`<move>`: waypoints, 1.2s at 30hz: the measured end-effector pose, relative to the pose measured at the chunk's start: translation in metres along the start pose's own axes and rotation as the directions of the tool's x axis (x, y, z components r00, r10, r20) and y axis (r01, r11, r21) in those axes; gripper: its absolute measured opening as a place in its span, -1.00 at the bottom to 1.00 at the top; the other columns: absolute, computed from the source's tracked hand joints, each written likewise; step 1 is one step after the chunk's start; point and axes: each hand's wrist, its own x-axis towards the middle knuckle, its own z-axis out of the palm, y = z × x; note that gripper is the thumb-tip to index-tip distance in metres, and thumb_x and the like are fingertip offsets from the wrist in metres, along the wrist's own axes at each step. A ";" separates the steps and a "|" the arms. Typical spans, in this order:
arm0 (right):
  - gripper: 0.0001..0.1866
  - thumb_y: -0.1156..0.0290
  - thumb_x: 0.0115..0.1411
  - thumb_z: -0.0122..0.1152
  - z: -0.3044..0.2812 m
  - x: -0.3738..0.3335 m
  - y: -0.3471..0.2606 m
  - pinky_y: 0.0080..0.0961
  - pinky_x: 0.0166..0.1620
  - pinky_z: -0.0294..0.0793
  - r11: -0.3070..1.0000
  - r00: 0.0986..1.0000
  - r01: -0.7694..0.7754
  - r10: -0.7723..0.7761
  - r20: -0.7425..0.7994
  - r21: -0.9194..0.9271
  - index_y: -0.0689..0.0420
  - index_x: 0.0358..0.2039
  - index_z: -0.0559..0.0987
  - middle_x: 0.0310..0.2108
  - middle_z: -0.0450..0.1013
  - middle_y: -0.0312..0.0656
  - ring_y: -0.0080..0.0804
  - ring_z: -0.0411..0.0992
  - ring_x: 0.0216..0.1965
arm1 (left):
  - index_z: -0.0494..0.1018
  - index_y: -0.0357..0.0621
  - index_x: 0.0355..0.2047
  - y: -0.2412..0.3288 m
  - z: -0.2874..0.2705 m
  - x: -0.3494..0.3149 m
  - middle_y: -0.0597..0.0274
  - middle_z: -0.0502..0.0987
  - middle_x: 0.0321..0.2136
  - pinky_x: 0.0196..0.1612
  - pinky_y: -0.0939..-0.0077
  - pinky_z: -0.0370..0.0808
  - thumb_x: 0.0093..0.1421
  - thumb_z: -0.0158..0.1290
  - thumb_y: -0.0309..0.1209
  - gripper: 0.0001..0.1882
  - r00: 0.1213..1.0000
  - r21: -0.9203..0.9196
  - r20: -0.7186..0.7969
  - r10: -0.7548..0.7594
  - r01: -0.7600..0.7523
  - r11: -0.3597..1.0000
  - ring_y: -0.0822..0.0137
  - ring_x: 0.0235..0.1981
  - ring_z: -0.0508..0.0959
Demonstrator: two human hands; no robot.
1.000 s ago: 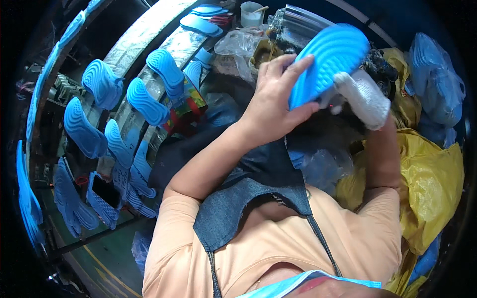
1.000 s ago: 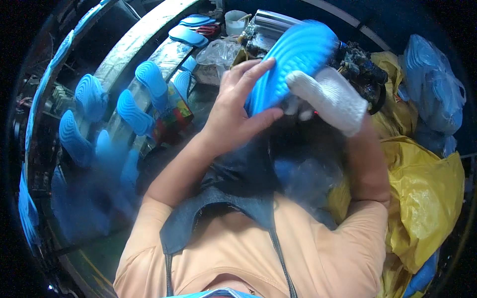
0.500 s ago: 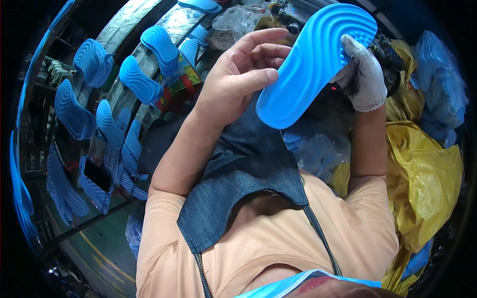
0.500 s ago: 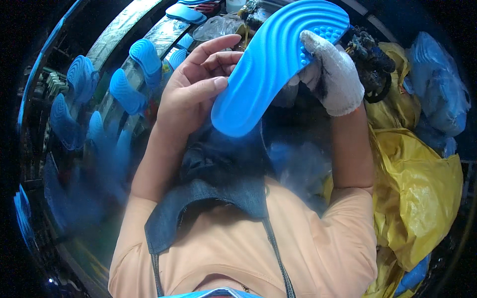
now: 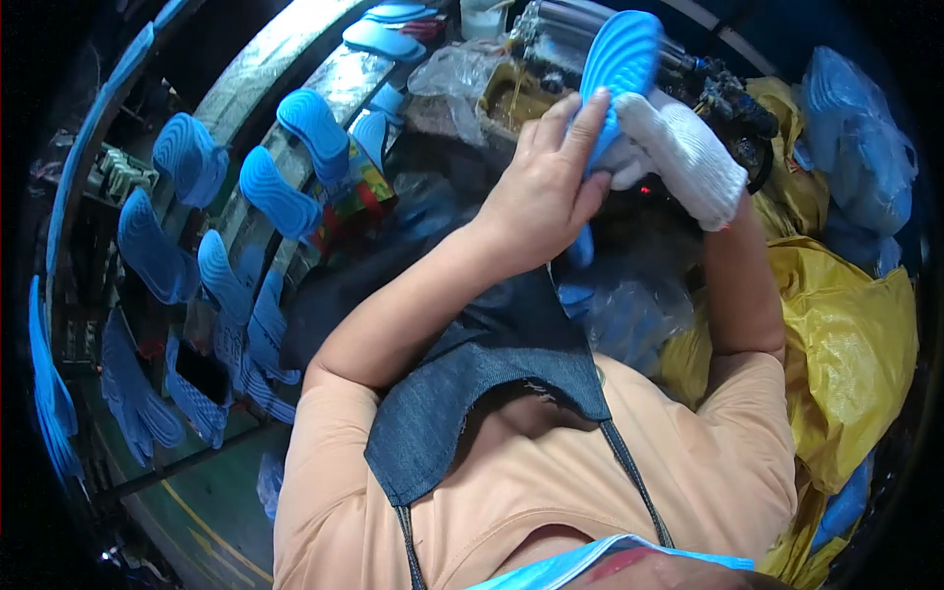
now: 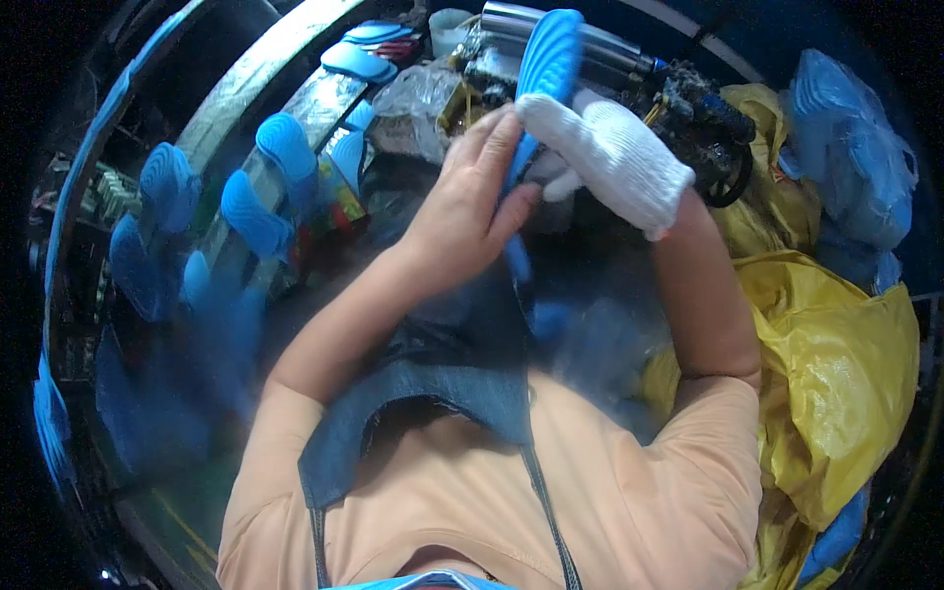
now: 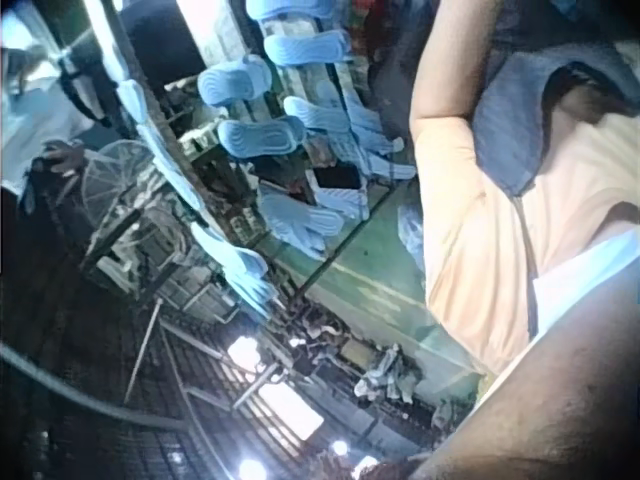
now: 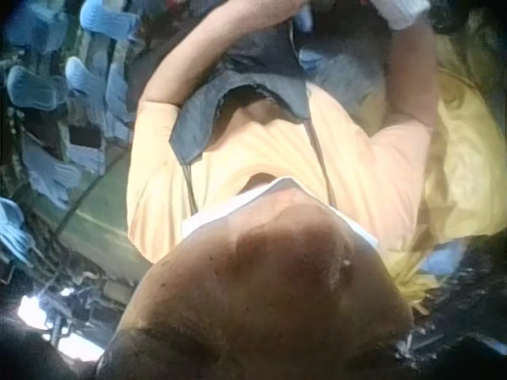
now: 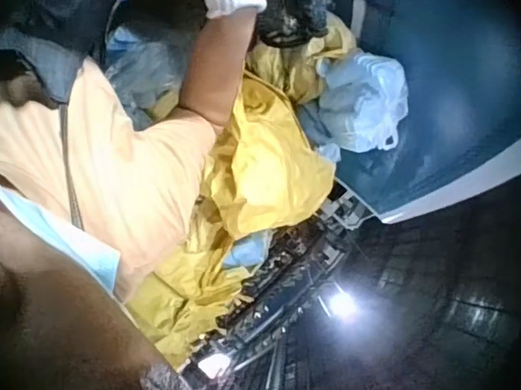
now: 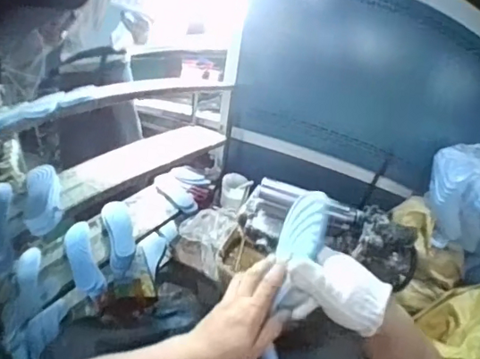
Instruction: The person picks up blue plastic slippers from a pile on the floor and places them onto a metal rack. They handle the slippers one by one, arranging them in a row on the rack. The person wears white gloves and a face mask while performing the task.
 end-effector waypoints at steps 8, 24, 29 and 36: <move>-0.58 0.17 0.35 0.06 -0.073 -0.018 -0.059 -0.82 -0.37 0.36 0.944 0.960 0.151 -0.211 -0.185 -0.293 0.23 0.06 0.42 -0.30 0.42 -0.36 -0.73 0.35 -0.40 | 0.09 -0.39 0.24 -0.024 0.007 0.016 -0.22 0.41 0.02 -0.16 0.18 0.61 0.24 -0.11 -0.39 -0.41 0.840 -0.845 0.518 -0.162 0.473 -0.250 -0.01 -0.09 0.56; -0.67 0.29 0.27 0.08 -0.150 0.172 -0.031 -0.54 0.01 0.41 0.850 0.919 0.090 0.131 0.373 -0.520 0.21 -0.05 0.56 -0.17 0.52 -0.22 -0.49 0.43 -0.13 | 0.45 -0.25 -0.11 -0.164 -0.046 -0.034 -0.01 0.53 -0.14 -0.05 0.24 0.43 0.21 0.06 -0.30 -0.68 0.862 -0.108 -0.220 -0.457 0.444 0.890 0.08 -0.09 0.51; -0.65 0.28 0.26 0.10 -0.120 0.167 -0.045 -0.54 0.01 0.41 0.690 0.899 -0.176 0.403 0.171 -0.702 0.22 -0.03 0.56 -0.18 0.54 -0.22 -0.50 0.44 -0.14 | 0.43 -0.25 -0.08 -0.213 -0.110 -0.055 -0.11 0.43 -0.05 0.13 0.09 0.28 0.12 0.10 -0.31 -0.62 0.787 0.512 -0.587 -0.191 0.543 0.666 -0.11 0.04 0.37; -0.72 0.41 0.08 0.02 -0.118 0.218 -0.061 -0.41 -0.15 0.45 0.234 0.988 -0.010 0.152 0.027 -0.972 0.26 -0.22 0.53 -0.39 0.46 -0.18 -0.39 0.42 -0.28 | 0.28 -0.38 0.11 -0.269 -0.144 -0.062 -0.42 0.22 0.13 0.19 -0.14 0.18 0.14 0.12 -0.04 -0.28 0.691 0.572 -0.668 -0.275 0.714 0.405 -0.28 0.17 0.22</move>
